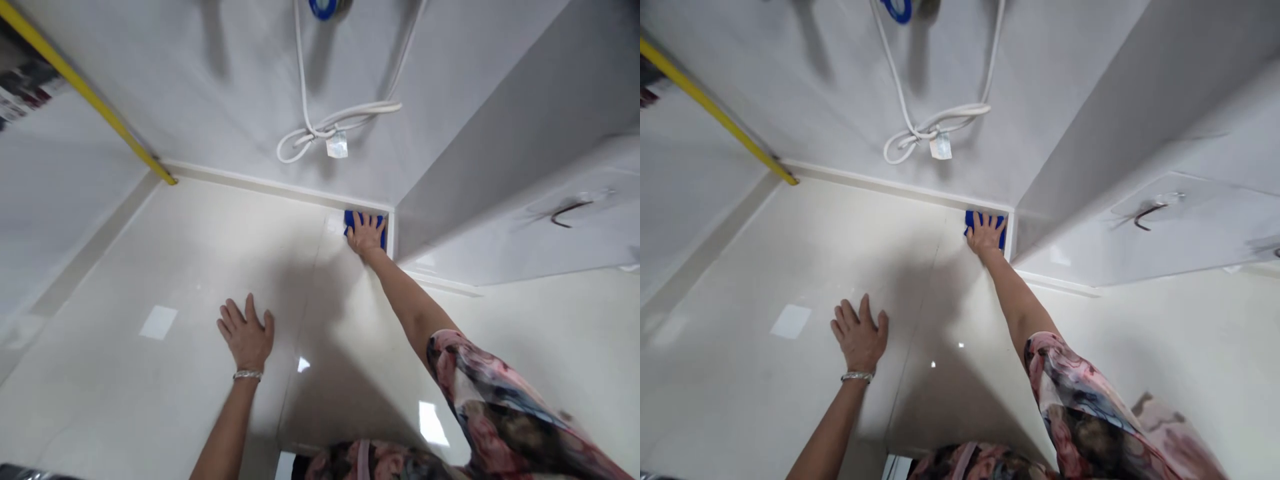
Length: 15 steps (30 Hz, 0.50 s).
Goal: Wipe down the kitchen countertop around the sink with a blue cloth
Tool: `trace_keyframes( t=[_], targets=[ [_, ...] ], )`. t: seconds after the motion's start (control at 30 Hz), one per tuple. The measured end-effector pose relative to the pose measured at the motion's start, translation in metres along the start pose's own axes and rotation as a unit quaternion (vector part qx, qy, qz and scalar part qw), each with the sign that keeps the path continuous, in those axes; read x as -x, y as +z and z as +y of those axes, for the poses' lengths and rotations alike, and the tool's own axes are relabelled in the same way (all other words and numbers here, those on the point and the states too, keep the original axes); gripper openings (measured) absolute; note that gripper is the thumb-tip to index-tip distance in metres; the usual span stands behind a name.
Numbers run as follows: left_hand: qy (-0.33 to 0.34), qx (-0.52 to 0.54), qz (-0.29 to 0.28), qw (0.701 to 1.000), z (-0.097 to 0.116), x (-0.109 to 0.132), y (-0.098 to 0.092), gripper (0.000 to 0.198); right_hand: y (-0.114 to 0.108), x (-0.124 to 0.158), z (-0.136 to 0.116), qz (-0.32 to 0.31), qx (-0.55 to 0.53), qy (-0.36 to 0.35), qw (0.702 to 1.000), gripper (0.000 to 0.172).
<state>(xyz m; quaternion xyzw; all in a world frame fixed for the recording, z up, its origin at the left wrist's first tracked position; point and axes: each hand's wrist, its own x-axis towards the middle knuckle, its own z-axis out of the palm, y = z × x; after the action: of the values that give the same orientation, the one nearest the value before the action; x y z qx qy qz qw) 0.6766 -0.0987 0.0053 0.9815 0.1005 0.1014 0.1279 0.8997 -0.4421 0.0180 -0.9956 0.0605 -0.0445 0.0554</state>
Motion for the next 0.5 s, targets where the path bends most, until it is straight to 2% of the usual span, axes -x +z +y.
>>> trace_keyframes(
  t=[0.13,0.23,0.37,0.5],
  targets=[
    [-0.011,0.016,0.006,1.0,0.001,-0.001,0.001,0.066,-0.013,0.027,-0.01,-0.032,0.016,0.028,0.999,0.065],
    [-0.016,0.035,0.01,0.999,0.002,-0.003,0.001,0.067,-0.02,0.065,-0.023,-0.045,0.026,0.03,0.998,0.066],
    [-0.014,0.055,0.033,0.998,0.001,-0.005,0.004,0.066,-0.023,0.146,-0.032,-0.047,0.021,-0.032,0.998,0.068],
    [-0.011,0.077,0.056,0.995,0.0,-0.005,0.01,0.066,-0.027,0.246,-0.02,-0.045,-0.011,-0.129,0.991,0.068]
  ],
)
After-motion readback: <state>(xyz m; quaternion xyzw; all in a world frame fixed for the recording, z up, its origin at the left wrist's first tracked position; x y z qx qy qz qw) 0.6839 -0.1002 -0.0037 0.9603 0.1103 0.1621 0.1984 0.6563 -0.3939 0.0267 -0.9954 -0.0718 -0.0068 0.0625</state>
